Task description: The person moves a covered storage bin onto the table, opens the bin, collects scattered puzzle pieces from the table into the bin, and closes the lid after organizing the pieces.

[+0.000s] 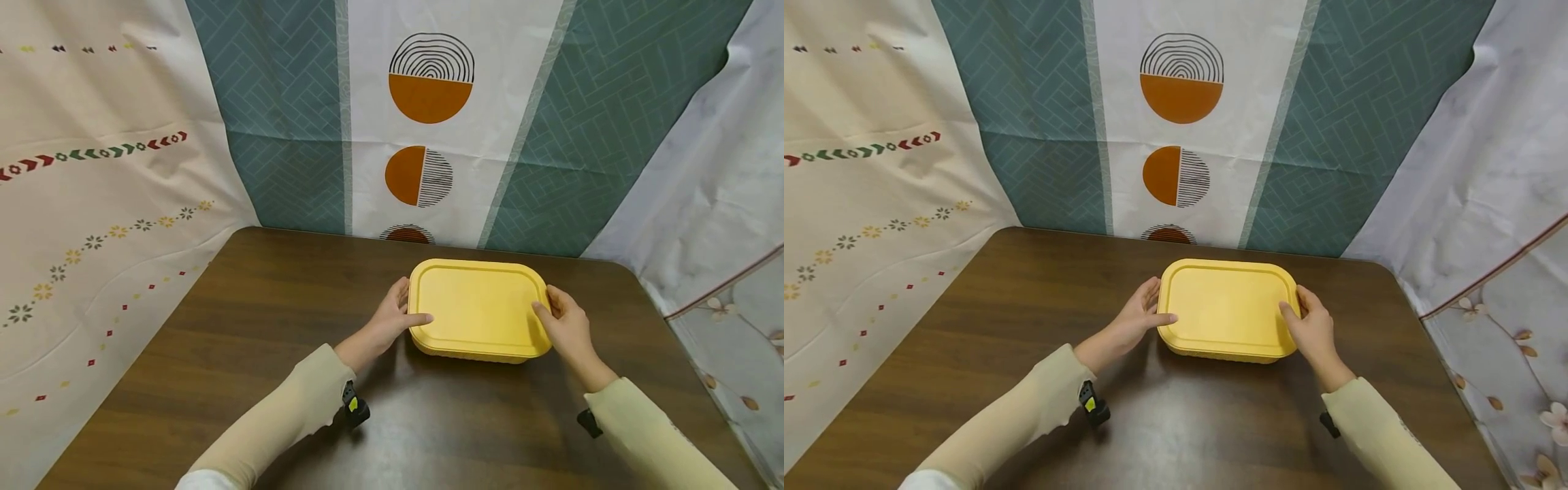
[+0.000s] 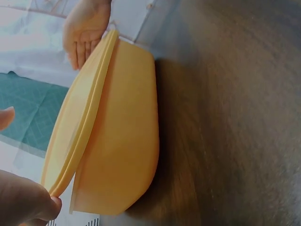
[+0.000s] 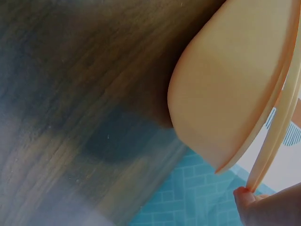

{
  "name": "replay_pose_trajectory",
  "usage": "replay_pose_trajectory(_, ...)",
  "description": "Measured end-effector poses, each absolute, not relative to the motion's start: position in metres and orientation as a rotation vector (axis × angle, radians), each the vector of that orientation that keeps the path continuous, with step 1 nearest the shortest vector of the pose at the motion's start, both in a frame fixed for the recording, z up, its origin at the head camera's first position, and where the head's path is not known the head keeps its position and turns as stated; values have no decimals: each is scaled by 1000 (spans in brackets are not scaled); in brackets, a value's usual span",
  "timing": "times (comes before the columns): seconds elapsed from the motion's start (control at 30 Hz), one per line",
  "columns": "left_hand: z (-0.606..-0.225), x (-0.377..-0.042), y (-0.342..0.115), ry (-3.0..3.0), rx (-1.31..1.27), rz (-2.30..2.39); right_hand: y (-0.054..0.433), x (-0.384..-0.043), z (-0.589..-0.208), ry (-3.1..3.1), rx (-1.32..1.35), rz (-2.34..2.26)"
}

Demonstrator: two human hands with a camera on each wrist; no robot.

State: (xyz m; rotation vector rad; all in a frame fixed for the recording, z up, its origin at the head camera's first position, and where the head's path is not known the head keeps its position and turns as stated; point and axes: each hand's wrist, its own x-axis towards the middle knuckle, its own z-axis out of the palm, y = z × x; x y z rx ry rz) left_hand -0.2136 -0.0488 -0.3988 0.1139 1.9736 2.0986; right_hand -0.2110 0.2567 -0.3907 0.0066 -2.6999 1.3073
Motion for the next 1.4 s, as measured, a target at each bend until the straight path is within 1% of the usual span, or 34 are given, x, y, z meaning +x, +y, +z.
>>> replay_pose_trajectory(0.23, -402, -220, -48, 1925, 91, 2135, 260, -218, -391, -2787, 84, 1367)
replay_pose_trajectory(0.77, -414, -223, -42, 1929, 51, 2145, 260, -220, -400, -2859, 34, 1307)
replay_pose_trajectory(0.93, -418, -221, -42, 1994, 53, 2062, 262, -221, -403, -2898, 36, 1287)
replay_pose_trajectory(1.17, -420, -218, -42, 2310, 238, 1684, 268, -221, -409, -3014, 123, 1180)
replay_pose_trajectory(1.4, -425, -217, -42, 2477, 380, 1446, 277, -220, -417, -3077, 219, 1267)
